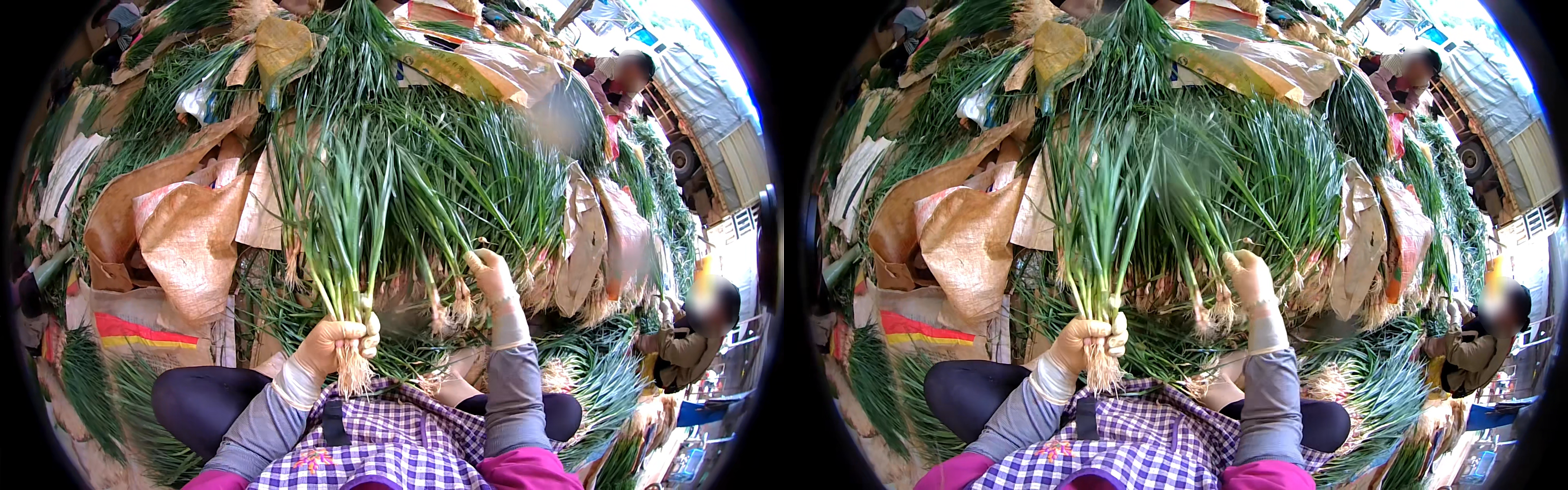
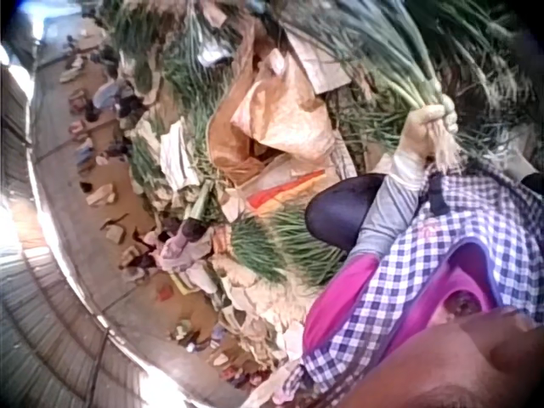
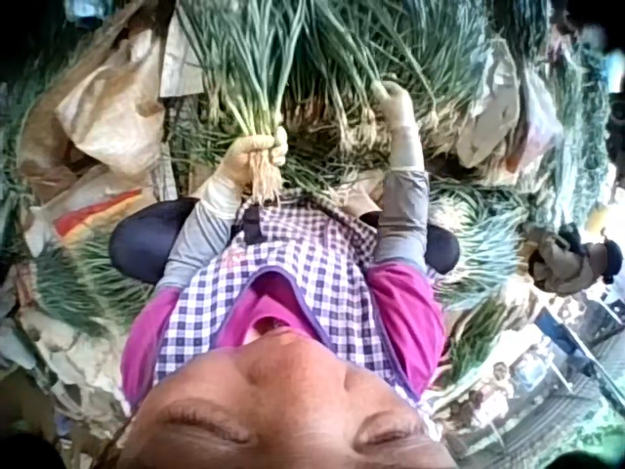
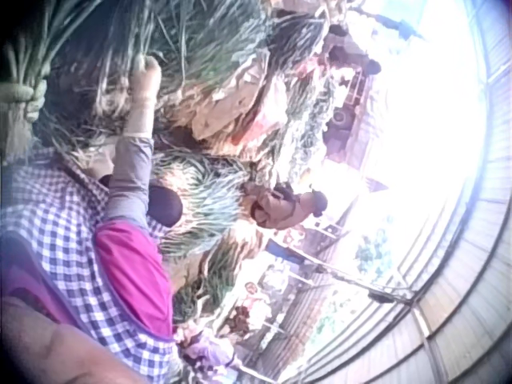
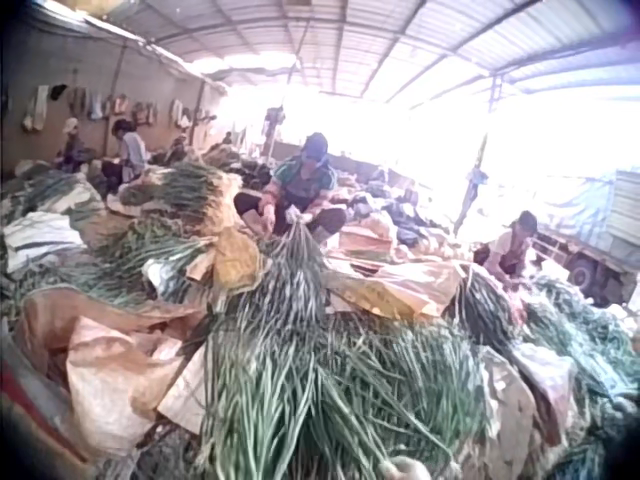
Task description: The person picks up bunches of green onions and removes outer layers or damaged leaves by hand, then places the sorted bunches back onto the floor.
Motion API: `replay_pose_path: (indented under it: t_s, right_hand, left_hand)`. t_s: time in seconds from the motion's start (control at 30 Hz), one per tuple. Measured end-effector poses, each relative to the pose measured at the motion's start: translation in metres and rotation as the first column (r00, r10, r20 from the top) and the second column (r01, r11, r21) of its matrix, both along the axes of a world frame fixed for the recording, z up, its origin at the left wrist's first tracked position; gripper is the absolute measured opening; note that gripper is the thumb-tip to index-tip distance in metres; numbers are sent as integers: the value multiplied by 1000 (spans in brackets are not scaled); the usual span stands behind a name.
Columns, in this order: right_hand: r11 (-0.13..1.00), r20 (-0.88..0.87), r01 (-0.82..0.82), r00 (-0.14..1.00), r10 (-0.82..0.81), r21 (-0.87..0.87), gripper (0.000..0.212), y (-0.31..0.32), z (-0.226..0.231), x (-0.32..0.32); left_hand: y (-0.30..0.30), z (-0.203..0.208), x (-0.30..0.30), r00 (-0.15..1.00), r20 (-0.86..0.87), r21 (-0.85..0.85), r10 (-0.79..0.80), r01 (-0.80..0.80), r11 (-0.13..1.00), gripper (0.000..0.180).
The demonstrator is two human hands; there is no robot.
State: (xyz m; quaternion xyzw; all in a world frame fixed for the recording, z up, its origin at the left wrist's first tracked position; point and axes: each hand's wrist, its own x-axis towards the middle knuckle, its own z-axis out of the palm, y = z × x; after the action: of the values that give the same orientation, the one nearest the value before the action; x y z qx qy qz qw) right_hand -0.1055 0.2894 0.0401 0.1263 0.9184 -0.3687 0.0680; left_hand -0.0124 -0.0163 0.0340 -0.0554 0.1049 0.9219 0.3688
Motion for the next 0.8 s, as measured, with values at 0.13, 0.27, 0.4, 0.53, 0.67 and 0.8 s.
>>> replay_pose_path:
  t_s: [0.13, 0.27, 0.4, 0.53, 0.67, 0.8]
  right_hand:
    - [720, 259, 226, 964, -66, -657, 25, -33, 4, 23]
    - [435, 332, 271, 941, 68, -859, 12, -51, -7, 59]
    - [566, 295, 224, 955, 35, -793, 14, -82, -18, 84]
    - [784, 278, 138, 959, 46, -606, 21, -111, -25, 87]
    - [983, 71, -59, 995, 72, -174, 22, -131, -24, 81]
    - [975, 70, 40, 996, -56, 220, 20, -68, -42, 40]
  left_hand:
    - [5, -7, 4, 997, 73, -141, -31, 41, 989, 47]
    - [13, -20, 6, 990, -49, -300, -134, 113, 947, 26]
    - [25, -19, 7, 976, -20, -471, -217, 182, 863, 24]
    - [33, -28, 12, 984, 71, -435, -163, 177, 883, 21]
    - [26, -44, 12, 985, 172, -373, -1, 66, 925, 16]
    - [24, -35, 13, 993, 115, -229, -13, 39, 973, 18]
